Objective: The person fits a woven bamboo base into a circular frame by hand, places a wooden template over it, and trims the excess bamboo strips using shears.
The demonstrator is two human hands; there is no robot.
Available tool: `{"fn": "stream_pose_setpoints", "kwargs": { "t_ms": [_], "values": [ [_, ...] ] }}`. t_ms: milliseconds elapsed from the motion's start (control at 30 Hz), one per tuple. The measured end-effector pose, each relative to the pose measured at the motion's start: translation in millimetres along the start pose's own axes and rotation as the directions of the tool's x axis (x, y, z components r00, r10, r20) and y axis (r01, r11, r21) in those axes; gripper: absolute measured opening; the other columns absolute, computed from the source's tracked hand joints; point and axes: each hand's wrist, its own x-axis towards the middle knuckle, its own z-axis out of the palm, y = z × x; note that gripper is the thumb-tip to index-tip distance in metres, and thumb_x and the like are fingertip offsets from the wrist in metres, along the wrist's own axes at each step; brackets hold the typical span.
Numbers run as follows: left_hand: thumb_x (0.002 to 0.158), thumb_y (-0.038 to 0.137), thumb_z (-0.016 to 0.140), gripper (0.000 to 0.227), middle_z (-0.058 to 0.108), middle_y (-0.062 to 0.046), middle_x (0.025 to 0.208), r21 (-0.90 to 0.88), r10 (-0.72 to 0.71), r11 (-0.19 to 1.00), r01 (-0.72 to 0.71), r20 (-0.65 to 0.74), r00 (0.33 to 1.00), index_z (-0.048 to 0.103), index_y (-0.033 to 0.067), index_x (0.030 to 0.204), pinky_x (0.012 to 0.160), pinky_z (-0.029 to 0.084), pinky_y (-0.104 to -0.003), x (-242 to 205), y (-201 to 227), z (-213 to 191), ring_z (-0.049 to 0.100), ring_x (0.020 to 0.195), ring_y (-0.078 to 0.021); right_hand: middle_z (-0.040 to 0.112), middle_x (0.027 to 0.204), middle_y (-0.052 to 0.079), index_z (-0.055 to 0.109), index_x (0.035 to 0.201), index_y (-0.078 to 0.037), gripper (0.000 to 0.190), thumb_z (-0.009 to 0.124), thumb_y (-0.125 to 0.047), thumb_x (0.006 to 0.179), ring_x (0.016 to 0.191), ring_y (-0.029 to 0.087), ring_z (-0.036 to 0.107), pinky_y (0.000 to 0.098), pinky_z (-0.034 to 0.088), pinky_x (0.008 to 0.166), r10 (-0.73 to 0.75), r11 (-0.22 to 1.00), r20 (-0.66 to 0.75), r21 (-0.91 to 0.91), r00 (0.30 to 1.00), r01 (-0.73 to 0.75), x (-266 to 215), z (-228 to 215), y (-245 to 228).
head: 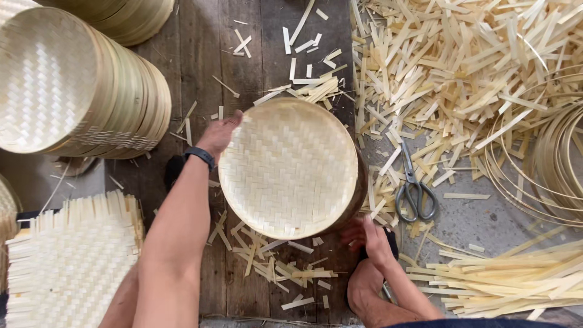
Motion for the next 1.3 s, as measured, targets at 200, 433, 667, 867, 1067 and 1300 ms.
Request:
{"fn": "stream_pose_setpoints", "kwargs": {
  "t_ms": [200,433,667,867,1067,1300],
  "values": [
    [0.084,0.078,0.049,0.09,0.078,-0.021,0.109,0.326,0.248,0.914,-0.244,0.03,0.968,0.072,0.0099,0.137,0.098,0.054,-0.043,7,18,49,0.072,0.106,-0.0295,0.074,0.076,0.009,0.074,0.106,-0.001,0.047,0.043,-0.037,0.107,0.069,0.021,0.067,0.0315,0.055,0.062,-0.442,0.794,-0.099,-0.506,0.891,0.337,-28,5,27],
    [0.09,0.055,0.057,0.076,0.053,-0.04,0.134,0.656,0.88,0.221,-0.722,0.186,0.438,0.056,-0.0118,0.127,0.11,0.029,-0.059,-149,28,256,0.046,0.128,-0.0509,0.07,0.069,0.008,0.07,0.106,-0.001,0.037,0.048,-0.031,0.104,0.063,0.016,0.068,0.0298,0.054,0.06,-0.534,0.728,-0.073,-0.545,0.842,0.415,-18,7,28],
    [0.094,0.013,0.05,0.053,0.047,-0.025,0.154,0.619,0.72,0.384,-0.685,0.264,0.642,0.049,-0.0032,0.144,0.123,0.029,-0.052,-204,-41,244,0.04,0.147,-0.0418,0.067,0.067,0.009,0.069,0.089,-0.003,0.036,0.049,-0.027,0.106,0.059,0.018,0.064,0.0327,0.052,0.06,-0.567,0.676,-0.092,-0.62,0.819,0.398,-16,3,39],
    [0.091,0.007,0.065,0.029,0.071,-0.017,0.123,0.668,0.859,-0.24,-0.704,0.484,0.167,0.067,0.003,0.12,0.103,0.053,-0.041,-135,-77,76,0.067,0.115,-0.027,0.073,0.072,0.008,0.072,0.101,0.002,0.035,0.049,-0.024,0.106,0.06,0.015,0.066,0.0294,0.054,0.059,-0.486,0.776,-0.172,-0.536,0.857,0.333,-10,5,46],
    [0.097,-0.004,0.062,0.017,0.075,-0.012,0.096,0.913,0.879,-0.059,-0.403,0.239,0.412,0.068,0.0029,0.112,0.079,0.061,-0.033,-136,-43,-130,0.072,0.088,-0.0222,0.07,0.07,0.012,0.073,0.102,0.005,0.041,0.051,-0.029,0.108,0.058,0.015,0.063,0.0294,0.053,0.058,-0.475,0.802,-0.212,-0.503,0.854,0.322,16,-10,75],
    [0.09,-0.011,0.057,0.041,0.076,-0.015,0.109,0.875,0.735,0.481,-0.064,-0.362,0.573,0.07,0.0081,0.124,0.084,0.06,-0.037,-108,-46,-252,0.074,0.091,-0.0267,0.066,0.065,0.012,0.075,0.104,0.001,0.049,0.051,-0.041,0.109,0.051,0.016,0.055,0.032,0.047,0.051,-0.521,0.798,-0.302,-0.504,0.799,0.33,33,6,73]
  ]
}}
